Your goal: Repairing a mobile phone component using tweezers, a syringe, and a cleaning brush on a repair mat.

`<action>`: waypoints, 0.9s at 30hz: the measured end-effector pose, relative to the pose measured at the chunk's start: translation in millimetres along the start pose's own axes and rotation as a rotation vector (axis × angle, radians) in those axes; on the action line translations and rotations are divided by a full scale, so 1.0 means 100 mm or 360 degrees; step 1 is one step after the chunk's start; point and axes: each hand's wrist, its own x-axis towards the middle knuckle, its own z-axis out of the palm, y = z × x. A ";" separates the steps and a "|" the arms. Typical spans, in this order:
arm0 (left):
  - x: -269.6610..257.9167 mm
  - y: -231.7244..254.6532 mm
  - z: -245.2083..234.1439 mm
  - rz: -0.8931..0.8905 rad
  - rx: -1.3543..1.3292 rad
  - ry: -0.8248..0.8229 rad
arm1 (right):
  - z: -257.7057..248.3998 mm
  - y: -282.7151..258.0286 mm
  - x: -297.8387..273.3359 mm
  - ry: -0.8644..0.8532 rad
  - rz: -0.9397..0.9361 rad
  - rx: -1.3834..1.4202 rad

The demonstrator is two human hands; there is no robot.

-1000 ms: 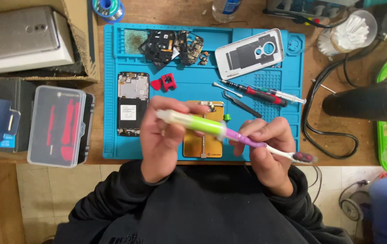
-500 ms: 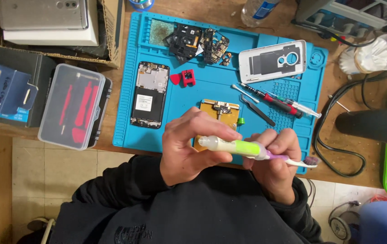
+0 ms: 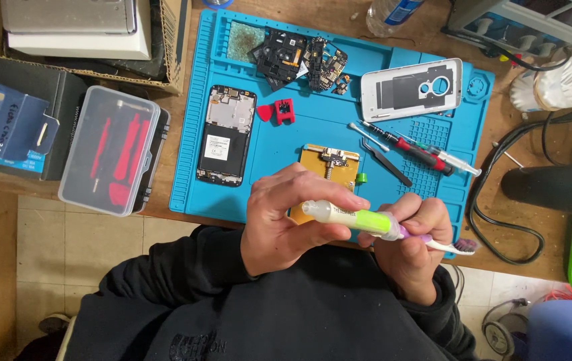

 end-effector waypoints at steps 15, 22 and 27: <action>0.00 -0.02 0.00 -0.0034 -0.0020 -0.0043 | 0.08 0.00 0.02 0.0020 -0.0013 -0.0009; 0.00 -0.04 0.03 -0.0009 0.0013 -0.0057 | 0.06 0.01 0.03 0.0001 -0.0054 0.0019; 0.05 -0.06 0.01 -0.0030 -0.0036 -0.0108 | 0.04 -0.03 0.04 -0.0003 -0.0065 -0.0072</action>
